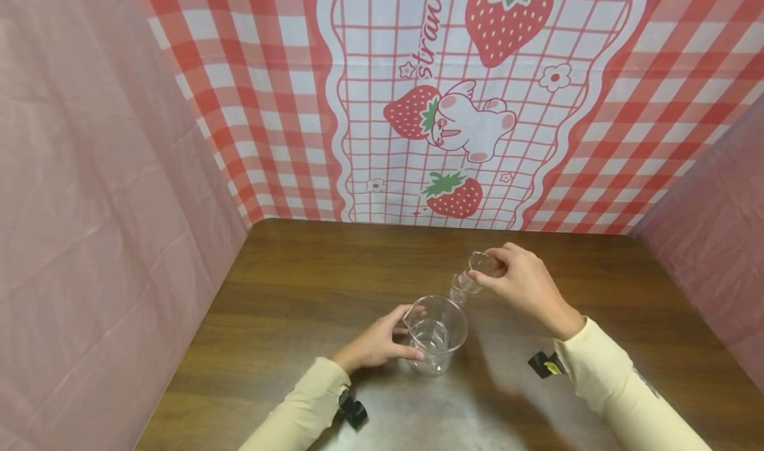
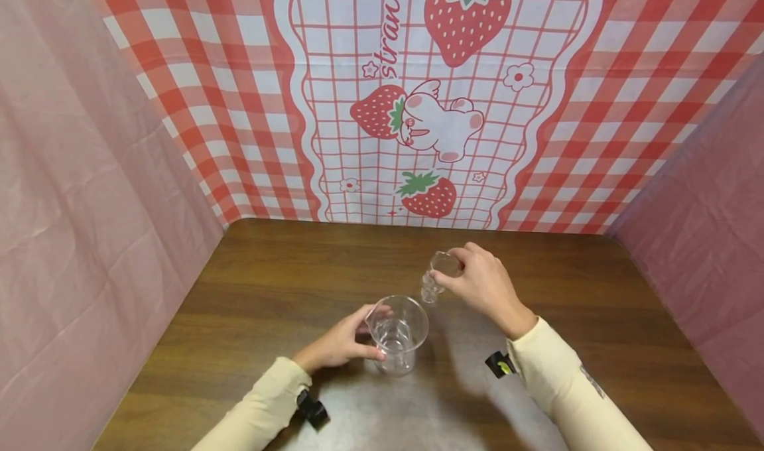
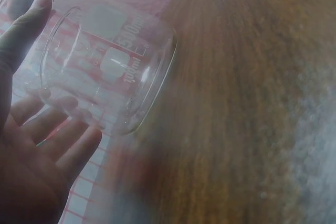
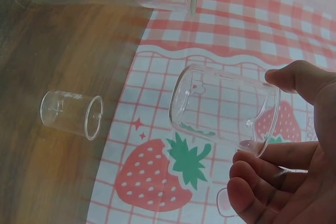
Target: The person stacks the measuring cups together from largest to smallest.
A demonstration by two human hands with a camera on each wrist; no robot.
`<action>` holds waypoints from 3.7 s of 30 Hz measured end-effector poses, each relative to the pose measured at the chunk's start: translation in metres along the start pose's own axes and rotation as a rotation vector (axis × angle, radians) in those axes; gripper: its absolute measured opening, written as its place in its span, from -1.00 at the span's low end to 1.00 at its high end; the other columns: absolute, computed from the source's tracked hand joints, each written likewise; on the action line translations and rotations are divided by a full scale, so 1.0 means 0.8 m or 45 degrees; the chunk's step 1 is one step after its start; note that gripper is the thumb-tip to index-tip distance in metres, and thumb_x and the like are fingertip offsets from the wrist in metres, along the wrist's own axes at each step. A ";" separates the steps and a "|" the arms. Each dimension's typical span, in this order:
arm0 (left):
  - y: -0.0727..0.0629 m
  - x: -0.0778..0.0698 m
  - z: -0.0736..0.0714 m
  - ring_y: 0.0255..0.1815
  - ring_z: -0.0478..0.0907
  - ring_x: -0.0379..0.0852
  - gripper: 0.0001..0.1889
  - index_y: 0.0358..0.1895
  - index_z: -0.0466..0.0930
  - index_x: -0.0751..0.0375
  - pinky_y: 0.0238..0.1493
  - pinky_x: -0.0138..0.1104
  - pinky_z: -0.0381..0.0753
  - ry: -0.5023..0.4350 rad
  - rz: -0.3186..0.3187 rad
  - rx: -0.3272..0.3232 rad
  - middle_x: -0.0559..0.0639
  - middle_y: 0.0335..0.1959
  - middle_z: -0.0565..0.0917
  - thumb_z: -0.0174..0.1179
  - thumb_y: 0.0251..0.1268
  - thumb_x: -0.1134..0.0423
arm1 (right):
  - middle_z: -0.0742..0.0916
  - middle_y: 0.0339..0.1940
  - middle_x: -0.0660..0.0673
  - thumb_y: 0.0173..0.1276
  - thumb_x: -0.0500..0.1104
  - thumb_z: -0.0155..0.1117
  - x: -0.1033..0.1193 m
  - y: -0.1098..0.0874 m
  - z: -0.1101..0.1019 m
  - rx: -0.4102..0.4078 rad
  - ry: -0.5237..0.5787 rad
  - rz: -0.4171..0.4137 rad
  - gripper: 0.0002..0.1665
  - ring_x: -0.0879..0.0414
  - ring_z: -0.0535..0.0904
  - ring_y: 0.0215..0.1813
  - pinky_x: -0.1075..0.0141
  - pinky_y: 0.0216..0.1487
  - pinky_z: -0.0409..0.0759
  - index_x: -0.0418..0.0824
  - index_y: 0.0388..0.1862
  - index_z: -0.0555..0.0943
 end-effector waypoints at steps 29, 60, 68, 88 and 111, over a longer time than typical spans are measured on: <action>-0.001 -0.002 0.001 0.41 0.37 0.09 -0.18 0.39 0.24 0.27 0.38 -0.21 0.46 0.001 0.006 -0.010 0.17 0.42 0.39 0.45 0.03 0.30 | 0.54 -0.52 -0.01 0.07 0.02 0.48 0.025 -0.006 -0.007 -0.011 0.006 -0.062 -0.63 0.21 0.39 -0.46 0.39 -0.44 0.34 -0.21 -0.28 0.67; -0.001 0.000 0.001 0.38 0.41 0.09 -0.17 0.39 0.24 0.27 0.36 -0.22 0.48 0.021 -0.001 -0.003 0.17 0.40 0.40 0.46 0.02 0.28 | 0.57 -0.45 0.01 0.04 -0.01 0.56 0.051 -0.015 -0.001 0.088 0.109 -0.158 -0.54 0.25 0.42 -0.43 0.46 -0.47 0.44 -0.22 -0.14 0.69; -0.001 -0.003 0.000 0.38 0.41 0.10 -0.18 0.39 0.24 0.27 0.36 -0.25 0.47 0.023 0.003 0.001 0.18 0.40 0.40 0.45 0.03 0.28 | 0.57 -0.44 0.04 0.02 -0.02 0.57 0.057 -0.018 0.005 0.119 0.135 -0.229 -0.53 0.26 0.43 -0.45 0.49 -0.50 0.45 -0.23 -0.13 0.69; 0.000 -0.005 -0.001 0.37 0.42 0.08 -0.18 0.40 0.23 0.21 0.36 -0.25 0.48 0.088 0.021 0.043 0.14 0.41 0.40 0.46 0.05 0.24 | 0.55 -0.49 0.02 0.02 0.01 0.55 0.069 -0.026 0.020 0.170 0.142 -0.346 -0.54 0.37 0.36 -0.49 0.52 -0.53 0.41 -0.20 -0.15 0.68; -0.002 -0.013 0.000 0.37 0.40 0.02 0.03 0.53 0.03 0.04 0.41 -0.09 0.40 0.253 -0.047 0.010 0.05 0.45 0.36 0.48 0.01 0.02 | 0.59 -0.44 0.08 -0.01 0.04 0.55 0.077 -0.033 0.039 0.192 0.141 -0.418 -0.54 0.34 0.43 -0.47 0.54 -0.48 0.43 -0.17 -0.17 0.69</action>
Point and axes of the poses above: each hand's wrist, its own y-axis towards the middle knuckle, its own z-axis out of the palm, x = y × z, the point moved 7 cm from there along y, towards the middle knuckle
